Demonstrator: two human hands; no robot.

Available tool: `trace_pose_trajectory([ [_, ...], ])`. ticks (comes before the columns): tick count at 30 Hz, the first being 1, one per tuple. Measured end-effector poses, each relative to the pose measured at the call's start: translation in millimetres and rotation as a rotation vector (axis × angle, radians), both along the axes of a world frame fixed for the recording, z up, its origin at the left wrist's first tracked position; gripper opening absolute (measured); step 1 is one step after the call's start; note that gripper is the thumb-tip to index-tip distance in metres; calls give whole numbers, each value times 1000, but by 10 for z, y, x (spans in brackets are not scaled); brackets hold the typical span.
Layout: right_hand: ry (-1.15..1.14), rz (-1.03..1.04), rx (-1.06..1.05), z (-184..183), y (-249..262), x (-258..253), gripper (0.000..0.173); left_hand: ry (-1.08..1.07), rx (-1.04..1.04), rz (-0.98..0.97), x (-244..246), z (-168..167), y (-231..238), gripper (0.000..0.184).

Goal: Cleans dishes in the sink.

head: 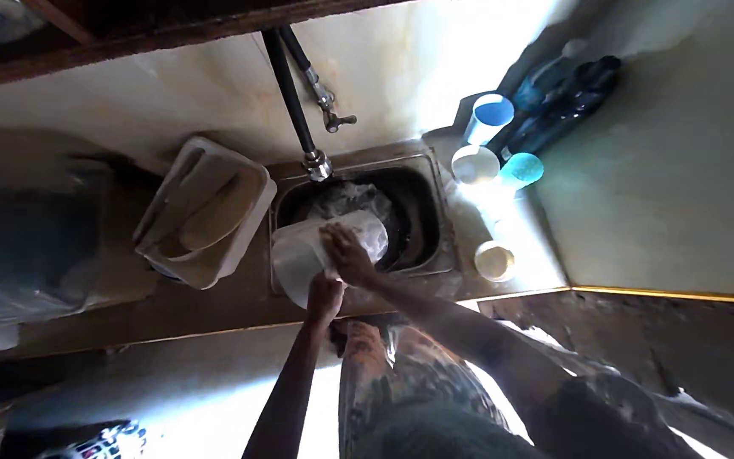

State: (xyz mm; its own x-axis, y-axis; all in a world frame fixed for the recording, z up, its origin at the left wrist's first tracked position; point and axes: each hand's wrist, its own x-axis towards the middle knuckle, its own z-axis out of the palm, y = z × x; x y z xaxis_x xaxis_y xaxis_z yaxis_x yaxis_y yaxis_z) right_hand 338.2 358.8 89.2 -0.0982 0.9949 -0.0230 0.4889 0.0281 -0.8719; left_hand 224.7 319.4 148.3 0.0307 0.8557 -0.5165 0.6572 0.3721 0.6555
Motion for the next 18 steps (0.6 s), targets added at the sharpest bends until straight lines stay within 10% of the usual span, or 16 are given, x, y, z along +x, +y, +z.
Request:
trace_pose_trajectory([
  [5,-125,-30,-248,-88,387,293,42,83,-43,-156,-18,160,28,35],
  [9,162,-93,-76,473,-105,-118,40,59,54,-248,-45,133,214,39],
  [18,-211,86,61,610,397,14,36,249,28,-412,192,301,277,33],
])
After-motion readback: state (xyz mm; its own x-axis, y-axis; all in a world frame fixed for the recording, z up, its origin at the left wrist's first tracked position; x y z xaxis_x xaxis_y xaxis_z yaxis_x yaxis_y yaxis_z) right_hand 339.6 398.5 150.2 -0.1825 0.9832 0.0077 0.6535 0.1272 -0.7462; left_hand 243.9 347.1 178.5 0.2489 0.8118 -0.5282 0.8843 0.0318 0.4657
